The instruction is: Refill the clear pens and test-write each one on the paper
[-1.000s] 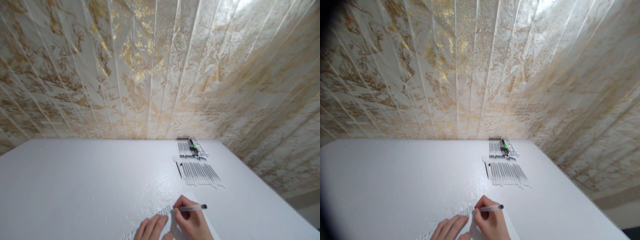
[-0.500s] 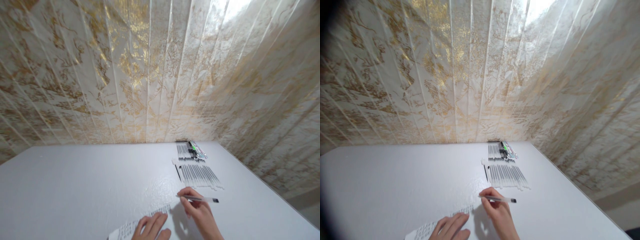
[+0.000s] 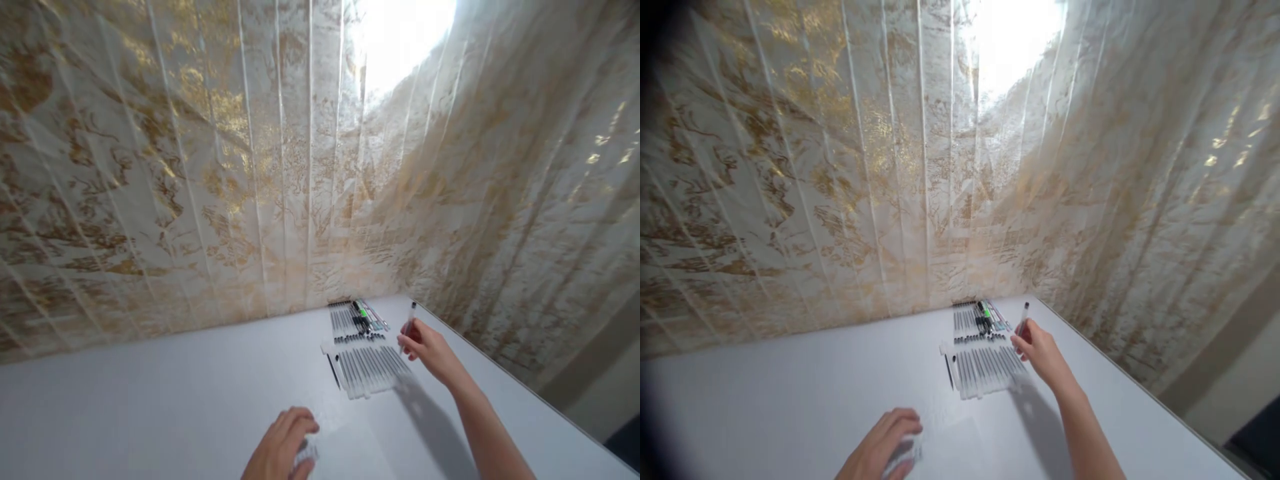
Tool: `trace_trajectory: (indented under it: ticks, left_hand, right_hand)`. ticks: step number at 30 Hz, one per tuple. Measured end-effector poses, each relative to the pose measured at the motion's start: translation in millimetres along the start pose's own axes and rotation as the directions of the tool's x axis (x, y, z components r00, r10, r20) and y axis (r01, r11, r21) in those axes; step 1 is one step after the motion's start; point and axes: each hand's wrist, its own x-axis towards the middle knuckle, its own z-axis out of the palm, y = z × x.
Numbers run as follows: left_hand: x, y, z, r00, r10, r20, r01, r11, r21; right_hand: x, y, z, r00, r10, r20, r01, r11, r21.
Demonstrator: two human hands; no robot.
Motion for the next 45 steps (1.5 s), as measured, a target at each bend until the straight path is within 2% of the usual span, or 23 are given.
trace_trajectory:
  ticks: [2, 3, 4, 8, 12, 15, 18, 24, 27, 30, 37, 41, 45]
  left_hand:
    - [32.1, -3.9, -2.6, 0.983, -0.162, 0.086, 0.164, 0.986, -0.014]
    - [48.4, -7.6, -0.2, 0.959, -0.273, 0.072, 0.272, 0.962, 0.014]
    - [63.9, -12.8, 4.2, 0.950, -0.308, 0.050, 0.307, 0.951, 0.032]
    - [110.2, -40.5, 31.0, 0.920, -0.391, 0.001, 0.390, 0.919, 0.052]
    - [127.9, -56.8, 48.3, 0.908, -0.420, 0.000, 0.420, 0.908, -0.007]
    - [127.9, -57.7, 49.7, 0.898, -0.441, -0.007, 0.436, 0.891, -0.130]
    - [118.7, -54.6, 43.3, 0.874, -0.486, 0.003, 0.460, 0.824, -0.331]
    - [77.9, -36.9, 14.7, 0.823, -0.552, 0.134, 0.453, 0.495, -0.742]
    - [62.5, -25.1, 0.3, 0.787, -0.603, 0.133, 0.417, 0.360, -0.835]
    - [58.7, -16.4, -9.5, 0.760, -0.634, 0.140, 0.390, 0.274, -0.879]
    - [63.6, -8.8, -11.8, 0.748, -0.641, 0.172, 0.366, 0.183, -0.912]
    - [62.6, -5.4, -11.7, 0.750, -0.637, 0.177, 0.373, 0.186, -0.909]
    - [63.0, -2.3, -13.1, 0.773, -0.607, 0.187, 0.385, 0.213, -0.898]
  right_hand:
    - [5.4, -6.5, 8.9, 0.999, -0.015, 0.037, 0.013, 0.999, 0.044]
    - [8.3, -10.7, 14.1, 0.999, -0.025, 0.046, 0.022, 0.998, 0.061]
    - [11.1, -15.1, 19.5, 0.998, -0.036, 0.047, 0.033, 0.997, 0.074]
    - [18.5, -32.2, 42.0, 0.996, -0.078, 0.047, 0.071, 0.990, 0.120]
    - [16.6, -43.5, 65.0, 0.987, -0.129, 0.091, 0.110, 0.977, 0.183]
    - [12.6, -46.4, 77.9, 0.984, -0.150, 0.097, 0.127, 0.968, 0.215]
    - [8.5, -48.5, 87.0, 0.982, -0.155, 0.105, 0.123, 0.957, 0.263]
    - [-3.5, -64.6, 111.3, 0.968, -0.182, 0.171, 0.088, 0.891, 0.445]
    - [-11.7, -73.1, 123.2, 0.959, -0.205, 0.197, 0.081, 0.859, 0.505]
    - [-18.5, -78.3, 129.1, 0.952, -0.221, 0.209, 0.079, 0.843, 0.532]
    - [-29.4, -90.9, 126.2, 0.953, -0.240, 0.185, 0.108, 0.838, 0.534]
    - [-37.4, -98.7, 124.5, 0.940, -0.301, 0.159, 0.208, 0.877, 0.433]
    - [-42.6, -100.8, 126.8, 0.917, -0.363, 0.165, 0.293, 0.895, 0.336]
